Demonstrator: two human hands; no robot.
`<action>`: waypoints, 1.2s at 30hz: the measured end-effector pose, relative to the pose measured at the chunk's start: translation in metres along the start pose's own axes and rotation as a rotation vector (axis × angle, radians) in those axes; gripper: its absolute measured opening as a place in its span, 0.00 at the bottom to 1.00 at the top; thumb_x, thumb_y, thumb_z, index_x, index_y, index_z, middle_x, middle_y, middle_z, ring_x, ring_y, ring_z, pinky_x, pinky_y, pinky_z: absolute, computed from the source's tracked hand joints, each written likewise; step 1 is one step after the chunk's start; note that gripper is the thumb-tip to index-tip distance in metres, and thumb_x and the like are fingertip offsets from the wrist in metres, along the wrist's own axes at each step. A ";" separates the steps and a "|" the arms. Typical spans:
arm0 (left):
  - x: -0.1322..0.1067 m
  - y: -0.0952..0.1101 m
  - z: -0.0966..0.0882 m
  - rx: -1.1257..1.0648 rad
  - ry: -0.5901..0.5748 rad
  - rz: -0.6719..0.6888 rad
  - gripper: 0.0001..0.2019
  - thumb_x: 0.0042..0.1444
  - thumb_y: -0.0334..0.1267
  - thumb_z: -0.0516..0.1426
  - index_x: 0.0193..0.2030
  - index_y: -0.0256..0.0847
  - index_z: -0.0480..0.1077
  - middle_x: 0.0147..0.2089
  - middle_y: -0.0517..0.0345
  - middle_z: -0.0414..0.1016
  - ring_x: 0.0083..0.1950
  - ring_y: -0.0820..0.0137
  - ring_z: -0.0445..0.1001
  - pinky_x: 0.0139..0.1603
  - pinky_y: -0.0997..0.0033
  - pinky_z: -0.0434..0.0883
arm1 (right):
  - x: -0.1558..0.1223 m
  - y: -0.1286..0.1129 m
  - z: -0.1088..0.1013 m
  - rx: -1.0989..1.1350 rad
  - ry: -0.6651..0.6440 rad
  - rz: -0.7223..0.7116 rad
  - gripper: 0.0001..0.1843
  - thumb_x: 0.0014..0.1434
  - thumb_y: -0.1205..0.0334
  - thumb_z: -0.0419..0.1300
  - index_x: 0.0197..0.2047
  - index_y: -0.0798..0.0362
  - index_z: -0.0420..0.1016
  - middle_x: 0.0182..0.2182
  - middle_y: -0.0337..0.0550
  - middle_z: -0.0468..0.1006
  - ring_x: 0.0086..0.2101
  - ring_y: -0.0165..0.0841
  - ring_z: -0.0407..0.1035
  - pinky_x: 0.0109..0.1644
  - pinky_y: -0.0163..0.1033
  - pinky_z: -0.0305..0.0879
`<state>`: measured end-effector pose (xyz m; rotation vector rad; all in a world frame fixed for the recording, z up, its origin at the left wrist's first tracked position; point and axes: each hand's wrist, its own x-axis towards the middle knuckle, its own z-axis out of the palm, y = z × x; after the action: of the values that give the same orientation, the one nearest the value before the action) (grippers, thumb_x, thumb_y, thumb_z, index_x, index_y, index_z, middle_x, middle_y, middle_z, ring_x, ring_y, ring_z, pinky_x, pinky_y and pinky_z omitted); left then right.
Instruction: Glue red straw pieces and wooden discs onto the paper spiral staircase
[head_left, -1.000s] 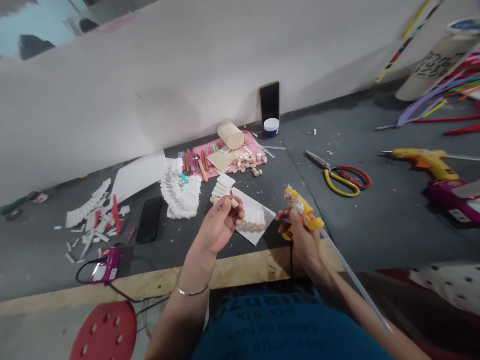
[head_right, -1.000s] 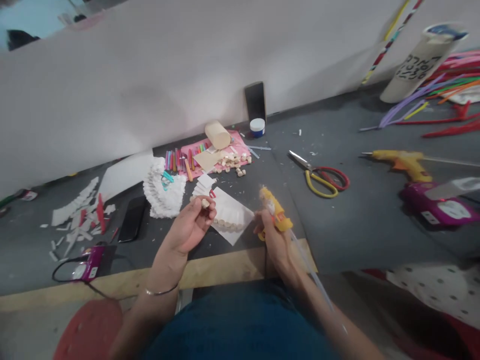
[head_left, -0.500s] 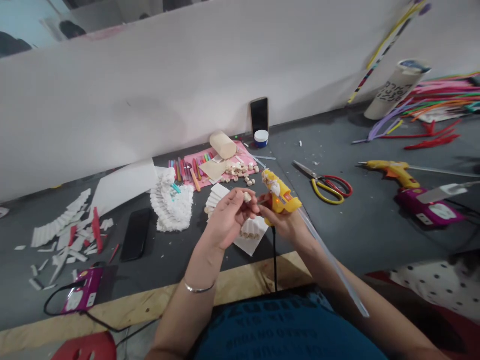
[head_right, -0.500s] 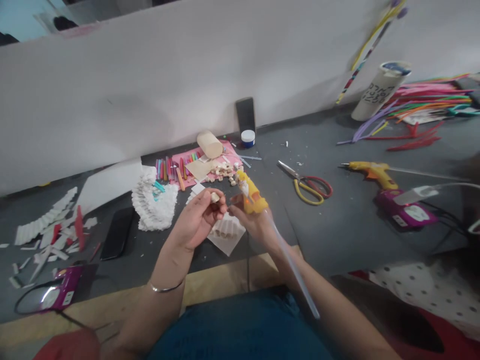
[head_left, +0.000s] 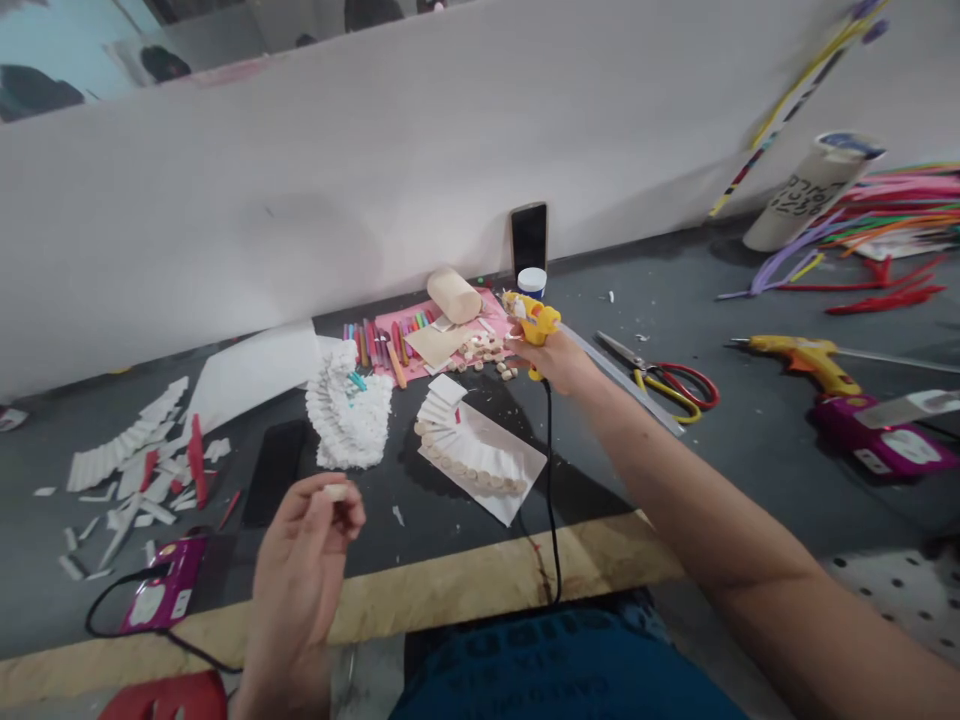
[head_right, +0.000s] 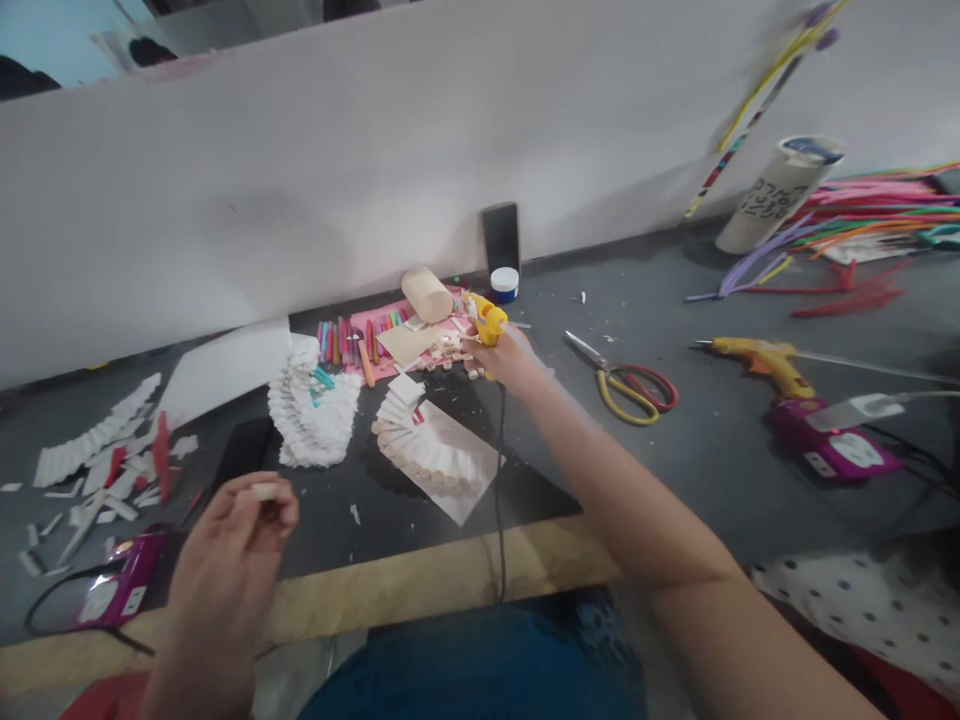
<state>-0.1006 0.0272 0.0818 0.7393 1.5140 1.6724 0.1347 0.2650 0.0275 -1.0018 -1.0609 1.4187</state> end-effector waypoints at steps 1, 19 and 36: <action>-0.002 -0.004 0.005 0.007 -0.037 -0.055 0.14 0.49 0.43 0.68 0.38 0.38 0.75 0.32 0.56 0.76 0.29 0.74 0.72 0.27 0.78 0.68 | -0.001 -0.002 0.000 0.001 -0.032 -0.006 0.13 0.42 0.68 0.71 0.31 0.53 0.73 0.32 0.37 0.74 0.31 0.29 0.70 0.30 0.36 0.76; -0.006 -0.042 0.077 -0.335 -0.348 -0.496 0.18 0.40 0.39 0.73 0.38 0.35 0.77 0.33 0.55 0.78 0.31 0.77 0.74 0.30 0.82 0.69 | -0.117 -0.029 -0.014 -0.274 -0.342 -0.012 0.14 0.55 0.50 0.65 0.34 0.53 0.76 0.28 0.40 0.76 0.21 0.29 0.69 0.22 0.34 0.68; -0.008 -0.048 0.095 -0.411 -0.372 -0.643 0.12 0.48 0.37 0.69 0.38 0.34 0.77 0.32 0.57 0.72 0.31 0.78 0.68 0.27 0.81 0.64 | -0.204 -0.003 -0.013 -0.351 -0.182 0.053 0.10 0.47 0.55 0.67 0.22 0.49 0.73 0.18 0.35 0.70 0.19 0.29 0.61 0.22 0.34 0.59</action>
<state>-0.0114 0.0744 0.0473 0.2706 0.9567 1.2079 0.1679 0.0630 0.0332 -1.1714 -1.4627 1.4157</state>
